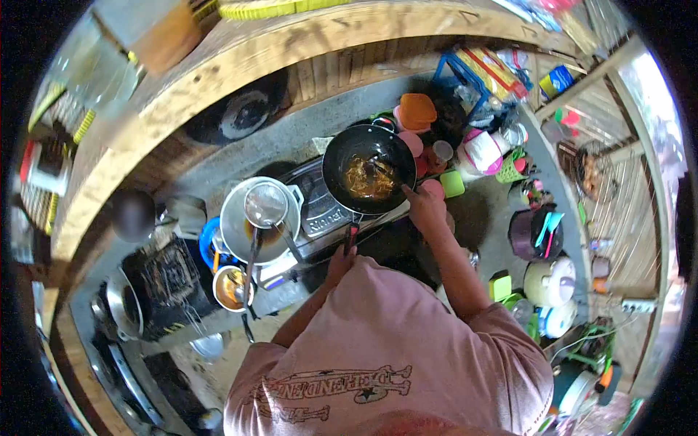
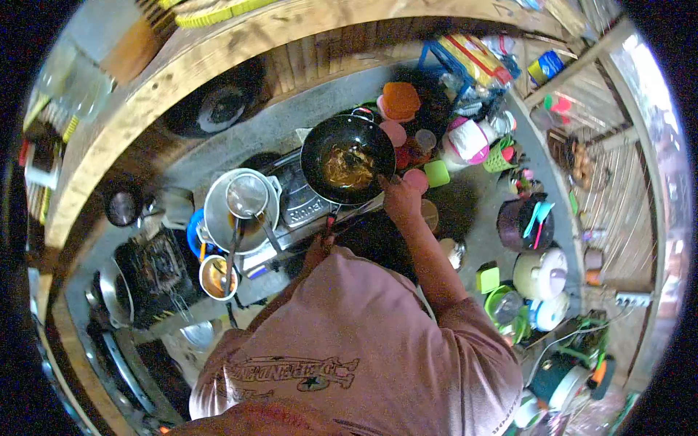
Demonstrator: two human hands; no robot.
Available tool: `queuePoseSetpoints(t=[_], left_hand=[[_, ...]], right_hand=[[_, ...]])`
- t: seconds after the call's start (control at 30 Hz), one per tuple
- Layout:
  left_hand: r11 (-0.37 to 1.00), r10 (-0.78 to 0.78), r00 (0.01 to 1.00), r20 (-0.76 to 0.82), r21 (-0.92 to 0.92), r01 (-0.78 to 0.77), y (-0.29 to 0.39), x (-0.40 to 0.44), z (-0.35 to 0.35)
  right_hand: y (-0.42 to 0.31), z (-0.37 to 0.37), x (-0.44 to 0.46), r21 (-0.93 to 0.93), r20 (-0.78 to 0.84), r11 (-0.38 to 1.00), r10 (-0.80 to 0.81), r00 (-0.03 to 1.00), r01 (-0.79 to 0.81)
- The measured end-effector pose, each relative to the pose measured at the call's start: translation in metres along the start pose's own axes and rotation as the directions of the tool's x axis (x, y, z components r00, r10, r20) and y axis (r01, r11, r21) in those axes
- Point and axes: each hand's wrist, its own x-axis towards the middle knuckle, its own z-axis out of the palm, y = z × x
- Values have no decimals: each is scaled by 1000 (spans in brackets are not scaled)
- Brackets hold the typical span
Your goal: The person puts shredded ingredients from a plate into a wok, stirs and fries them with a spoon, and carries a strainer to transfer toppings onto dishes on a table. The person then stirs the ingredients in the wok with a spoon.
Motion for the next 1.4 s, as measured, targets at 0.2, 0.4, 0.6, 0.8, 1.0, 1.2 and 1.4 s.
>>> queuePoseSetpoints(t=[0.2, 0.4, 0.6, 0.8, 1.0, 1.2, 1.4], left_hand=[[983, 83, 996, 26, -165, -78, 16, -8, -10], [981, 59, 998, 30, -185, -53, 3, 0, 7], [948, 128, 992, 16, -296, -118, 3, 4, 22], [965, 122, 990, -71, -223, -135, 6, 6, 35], [811, -71, 997, -20, -583, 46, 5, 6, 55], [876, -77, 993, -90, -482, 24, 11, 1, 70], [825, -77, 992, -104, -565, 5, 8, 2, 75]], right_hand=[[-4, -19, -30, 80, 110, 997, -6, 994, -3], [32, -12, -35, 88, 106, 986, 132, 986, -141], [40, 13, -21, 279, -52, 954, -96, 994, 107], [94, -21, -35, 250, -4, 966, -67, 998, 66], [137, -57, -18, 231, 32, 971, -74, 997, 64], [147, 6, 22, 359, -8, 909, -223, 975, 211], [161, -18, 23, 418, -76, 856, -301, 950, 305]])
